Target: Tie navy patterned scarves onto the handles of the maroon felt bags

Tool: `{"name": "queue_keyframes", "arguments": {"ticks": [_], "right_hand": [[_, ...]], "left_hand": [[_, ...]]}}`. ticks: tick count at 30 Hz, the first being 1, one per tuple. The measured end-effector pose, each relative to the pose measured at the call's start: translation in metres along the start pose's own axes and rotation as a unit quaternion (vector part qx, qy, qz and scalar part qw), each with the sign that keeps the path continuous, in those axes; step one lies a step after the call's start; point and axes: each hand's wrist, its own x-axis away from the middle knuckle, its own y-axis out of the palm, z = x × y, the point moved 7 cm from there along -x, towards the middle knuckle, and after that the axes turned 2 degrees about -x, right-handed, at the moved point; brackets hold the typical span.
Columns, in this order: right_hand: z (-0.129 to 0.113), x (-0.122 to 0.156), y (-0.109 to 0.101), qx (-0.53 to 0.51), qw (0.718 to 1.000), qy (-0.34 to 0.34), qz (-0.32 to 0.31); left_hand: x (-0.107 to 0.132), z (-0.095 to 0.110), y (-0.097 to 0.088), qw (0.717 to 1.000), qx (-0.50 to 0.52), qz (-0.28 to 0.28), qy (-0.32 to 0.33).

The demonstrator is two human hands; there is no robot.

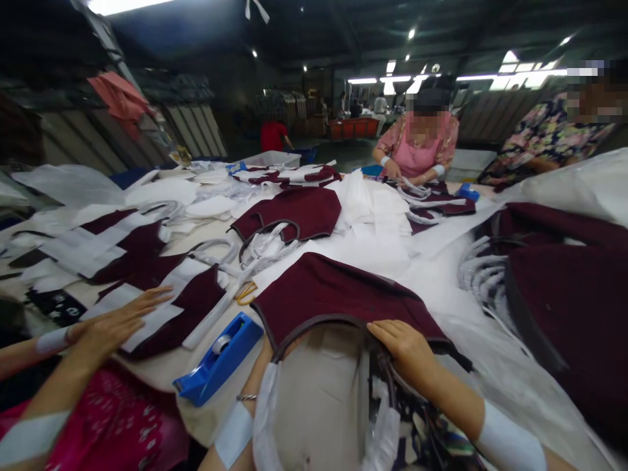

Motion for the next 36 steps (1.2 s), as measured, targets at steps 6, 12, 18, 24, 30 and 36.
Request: {"name": "queue_keyframes", "arguments": {"ticks": [6,12,18,24,30,36], "right_hand": [[-0.003,0.030,0.016,-0.055,0.992,0.107,0.035],[-0.006,0.038,0.024,-0.062,0.991,0.112,0.040],[-0.006,0.048,0.028,-0.054,0.988,0.134,0.064],[-0.005,0.056,0.036,-0.071,0.982,0.166,0.058],[-0.004,0.064,0.037,-0.037,0.990,0.119,0.072],[0.002,0.061,0.044,0.044,0.995,0.017,0.084]], "left_hand": [[0.019,-0.029,-0.033,0.998,0.026,0.016,-0.061],[0.035,-0.022,-0.025,1.000,0.024,-0.011,-0.001],[0.038,-0.021,-0.018,1.000,0.010,-0.021,0.016],[0.035,-0.026,-0.027,1.000,0.001,-0.020,0.005],[0.033,-0.024,-0.031,1.000,-0.017,0.006,-0.017],[0.031,-0.010,-0.016,1.000,-0.019,0.000,0.010]]}}
